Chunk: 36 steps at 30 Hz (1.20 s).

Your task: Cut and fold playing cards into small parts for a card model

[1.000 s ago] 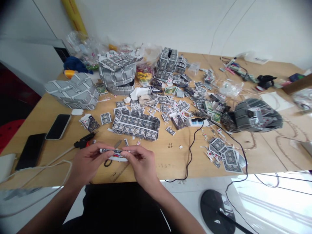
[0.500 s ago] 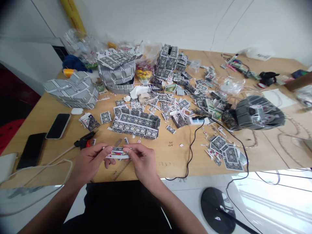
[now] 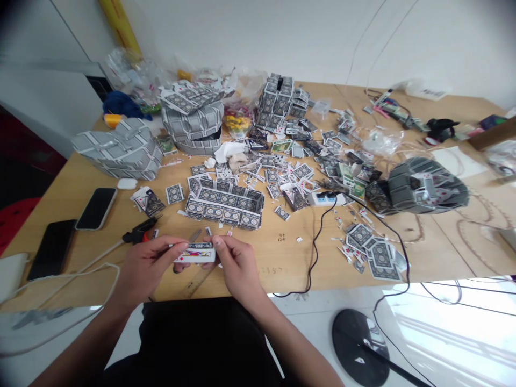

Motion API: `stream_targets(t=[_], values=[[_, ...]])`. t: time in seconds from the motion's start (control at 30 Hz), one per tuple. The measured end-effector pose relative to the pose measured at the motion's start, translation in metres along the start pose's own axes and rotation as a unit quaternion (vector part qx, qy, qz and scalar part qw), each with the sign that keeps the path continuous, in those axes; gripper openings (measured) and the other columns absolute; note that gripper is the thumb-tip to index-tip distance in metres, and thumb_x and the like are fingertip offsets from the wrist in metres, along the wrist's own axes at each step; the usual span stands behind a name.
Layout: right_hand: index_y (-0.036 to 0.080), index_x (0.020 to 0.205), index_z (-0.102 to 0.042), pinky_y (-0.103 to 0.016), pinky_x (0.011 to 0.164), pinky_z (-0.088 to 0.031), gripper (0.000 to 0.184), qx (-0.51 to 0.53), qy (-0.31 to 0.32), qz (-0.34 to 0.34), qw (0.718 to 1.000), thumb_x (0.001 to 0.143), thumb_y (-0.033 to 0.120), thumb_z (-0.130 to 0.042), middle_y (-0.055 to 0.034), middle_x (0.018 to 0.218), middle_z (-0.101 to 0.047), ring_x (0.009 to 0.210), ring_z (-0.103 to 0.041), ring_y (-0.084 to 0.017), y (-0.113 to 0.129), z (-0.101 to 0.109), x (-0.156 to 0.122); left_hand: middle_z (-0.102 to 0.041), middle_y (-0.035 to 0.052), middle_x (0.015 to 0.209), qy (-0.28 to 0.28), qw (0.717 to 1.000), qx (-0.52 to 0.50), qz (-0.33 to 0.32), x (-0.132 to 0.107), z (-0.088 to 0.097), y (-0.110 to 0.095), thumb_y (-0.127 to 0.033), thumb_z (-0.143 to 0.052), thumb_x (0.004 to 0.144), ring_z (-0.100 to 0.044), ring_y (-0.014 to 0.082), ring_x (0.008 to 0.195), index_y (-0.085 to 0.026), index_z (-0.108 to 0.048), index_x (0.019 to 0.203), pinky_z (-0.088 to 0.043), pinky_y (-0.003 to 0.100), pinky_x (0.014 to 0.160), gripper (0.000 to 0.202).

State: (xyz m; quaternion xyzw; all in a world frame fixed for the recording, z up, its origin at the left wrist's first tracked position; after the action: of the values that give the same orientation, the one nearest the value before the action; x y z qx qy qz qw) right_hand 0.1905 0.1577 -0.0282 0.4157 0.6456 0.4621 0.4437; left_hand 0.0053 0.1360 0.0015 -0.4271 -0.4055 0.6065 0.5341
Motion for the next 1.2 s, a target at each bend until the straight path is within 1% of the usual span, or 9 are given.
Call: stream_targets(t=[0.07,0.23,0.4,0.57,0.63,0.77,0.87,0.97,1.2], values=[[0.019,0.106,-0.086,-0.031,0.067,-0.068,0.046,0.007,0.006,-0.005,1.000,0.100,0.062,-0.071,-0.0065,0.086,-0.084,0.065,-0.078,-0.018,0.000,-0.001,-0.001,-0.075,-0.0033,0.061,-0.007,1.000,0.006,-0.004,0.000,0.001,-0.001,-0.033,-0.071,0.096,-0.072,0.0147,0.055,-0.022,-0.084,0.092,-0.060,0.022,0.057,0.017],[0.020,0.106,-0.085,-0.034,0.074,-0.071,0.038,0.031,0.027,-0.025,0.999,0.088,0.054,-0.087,-0.0052,0.085,-0.085,0.074,-0.081,-0.021,-0.004,-0.005,-0.002,-0.074,-0.0043,0.060,-0.026,0.999,0.015,-0.018,-0.002,0.003,-0.003,-0.034,-0.074,0.094,-0.070,0.0139,0.052,-0.023,-0.084,0.090,-0.059,0.021,0.055,0.016],[0.019,0.101,-0.083,-0.034,0.072,-0.070,0.037,0.005,0.017,-0.008,1.000,0.091,0.055,-0.084,-0.0056,0.082,-0.084,0.072,-0.080,-0.022,-0.002,-0.003,-0.003,-0.075,-0.0036,0.062,-0.023,0.999,0.006,-0.023,-0.003,0.002,0.000,-0.034,-0.076,0.094,-0.070,0.0141,0.053,-0.023,-0.085,0.091,-0.059,0.021,0.056,0.015],[0.020,0.102,-0.081,-0.031,0.071,-0.067,0.029,-0.029,0.001,0.049,0.998,0.097,0.048,-0.079,-0.0066,0.088,-0.084,0.073,-0.081,-0.021,0.008,-0.001,-0.006,-0.084,0.0014,0.083,-0.032,0.999,0.002,-0.031,-0.009,0.000,0.011,-0.038,-0.075,0.098,-0.074,0.0154,0.066,-0.023,-0.086,0.096,-0.058,0.022,0.061,0.019],[0.021,0.102,-0.081,-0.030,0.069,-0.066,0.028,-0.042,-0.003,0.063,0.997,0.099,0.049,-0.077,-0.0070,0.091,-0.084,0.073,-0.081,-0.020,0.009,-0.001,-0.007,-0.085,0.0016,0.086,-0.040,0.998,0.020,-0.035,-0.011,0.000,0.014,-0.039,-0.075,0.098,-0.074,0.0154,0.068,-0.023,-0.087,0.098,-0.058,0.022,0.062,0.019],[0.021,0.103,-0.082,-0.030,0.068,-0.063,0.025,-0.064,-0.021,0.081,0.994,0.101,0.045,-0.075,-0.0057,0.085,-0.082,0.071,-0.078,-0.020,0.008,0.001,-0.011,-0.087,0.0012,0.088,-0.051,0.996,0.038,-0.063,-0.014,0.000,0.007,-0.035,-0.077,0.096,-0.077,0.0167,0.070,-0.025,-0.088,0.098,-0.061,0.023,0.067,0.015],[0.022,0.104,-0.082,-0.030,0.069,-0.062,0.021,-0.074,-0.028,0.096,0.992,0.102,0.041,-0.075,-0.0054,0.086,-0.082,0.073,-0.077,-0.019,0.009,0.002,-0.014,-0.086,0.0000,0.085,-0.058,0.993,0.049,-0.087,-0.015,0.001,-0.001,-0.032,-0.078,0.095,-0.076,0.0158,0.065,-0.026,-0.088,0.099,-0.062,0.024,0.069,0.013],[0.022,0.104,-0.082,-0.030,0.069,-0.063,0.022,-0.075,-0.031,0.092,0.992,0.101,0.042,-0.075,-0.0058,0.087,-0.082,0.074,-0.077,-0.020,0.009,0.002,-0.014,-0.086,-0.0010,0.085,-0.065,0.992,0.058,-0.097,-0.016,0.003,-0.003,-0.031,-0.079,0.095,-0.076,0.0148,0.063,-0.027,-0.088,0.100,-0.062,0.023,0.070,0.011],[0.021,0.104,-0.079,-0.032,0.068,-0.066,0.030,-0.042,-0.020,0.046,0.998,0.098,0.050,-0.078,-0.0053,0.083,-0.082,0.072,-0.080,-0.022,0.004,-0.001,-0.011,-0.087,0.0022,0.091,-0.051,0.997,0.017,-0.061,-0.012,0.001,0.009,-0.035,-0.079,0.095,-0.080,0.0180,0.074,-0.024,-0.087,0.105,-0.062,0.023,0.066,0.017]])
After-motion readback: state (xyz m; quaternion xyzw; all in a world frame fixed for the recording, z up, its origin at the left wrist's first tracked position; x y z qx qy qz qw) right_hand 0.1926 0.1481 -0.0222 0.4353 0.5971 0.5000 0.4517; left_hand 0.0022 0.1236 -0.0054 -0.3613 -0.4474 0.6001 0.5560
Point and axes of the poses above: each hand's wrist, its own x-axis towards the middle knuckle, its own z-axis out of the back of the hand, y = z × x, the point moved 9 cm from there along x, towards the middle knuckle
